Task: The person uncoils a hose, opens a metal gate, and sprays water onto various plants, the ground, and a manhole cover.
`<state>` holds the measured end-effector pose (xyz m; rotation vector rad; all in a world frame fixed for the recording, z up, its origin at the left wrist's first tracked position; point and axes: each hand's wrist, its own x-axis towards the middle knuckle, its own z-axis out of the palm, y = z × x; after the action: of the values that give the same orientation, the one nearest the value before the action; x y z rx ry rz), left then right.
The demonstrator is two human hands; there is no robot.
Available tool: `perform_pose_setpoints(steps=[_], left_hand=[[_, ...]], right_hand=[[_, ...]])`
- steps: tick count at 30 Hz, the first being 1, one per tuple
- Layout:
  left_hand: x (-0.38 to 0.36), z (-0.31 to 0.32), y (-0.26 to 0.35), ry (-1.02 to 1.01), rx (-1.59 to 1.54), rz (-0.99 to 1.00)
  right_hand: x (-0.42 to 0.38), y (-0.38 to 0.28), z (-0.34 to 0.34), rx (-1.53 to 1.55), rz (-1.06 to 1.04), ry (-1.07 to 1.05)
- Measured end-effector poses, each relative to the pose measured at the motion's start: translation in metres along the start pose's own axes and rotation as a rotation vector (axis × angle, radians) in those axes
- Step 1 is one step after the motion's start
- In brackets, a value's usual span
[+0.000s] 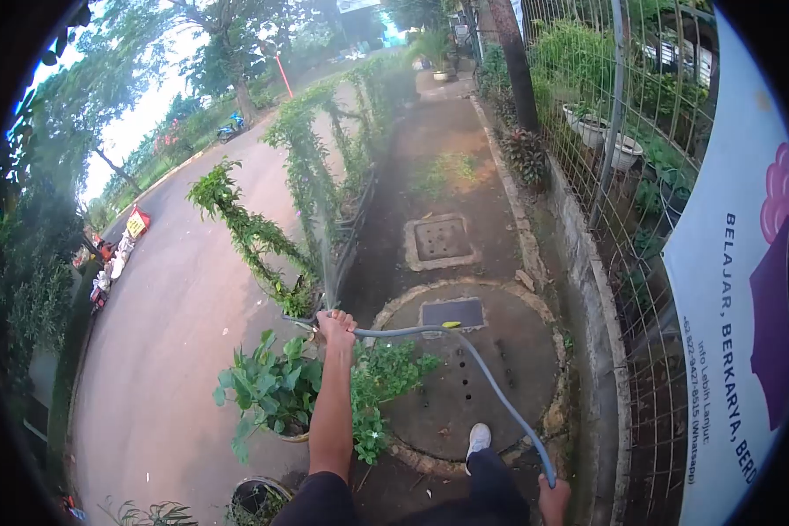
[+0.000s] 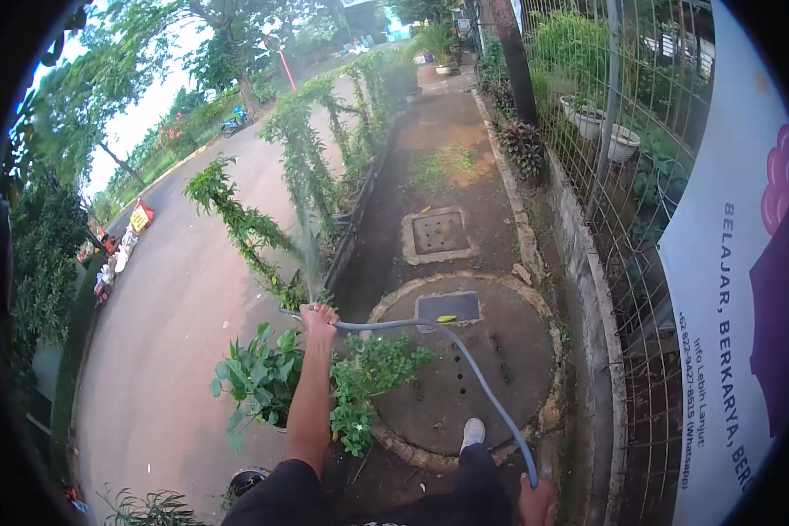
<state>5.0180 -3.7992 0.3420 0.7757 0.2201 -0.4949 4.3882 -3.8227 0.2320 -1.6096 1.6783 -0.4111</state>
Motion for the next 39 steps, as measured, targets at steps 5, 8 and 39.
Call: perform_pose_setpoints(steps=[5,8,39], left_hand=[[0.106,0.125,0.003,0.04,-0.055,0.116],[0.149,0.181,-0.014,0.044,0.0,0.103],[0.628,0.52,-0.158,-0.047,-0.108,-0.175]], right_hand=[[0.147,-0.162,-0.032,-0.023,-0.092,0.017],[0.217,-0.236,-0.042,-0.052,-0.149,-0.064],[0.684,-0.548,0.218,1.216,0.233,-0.91]])
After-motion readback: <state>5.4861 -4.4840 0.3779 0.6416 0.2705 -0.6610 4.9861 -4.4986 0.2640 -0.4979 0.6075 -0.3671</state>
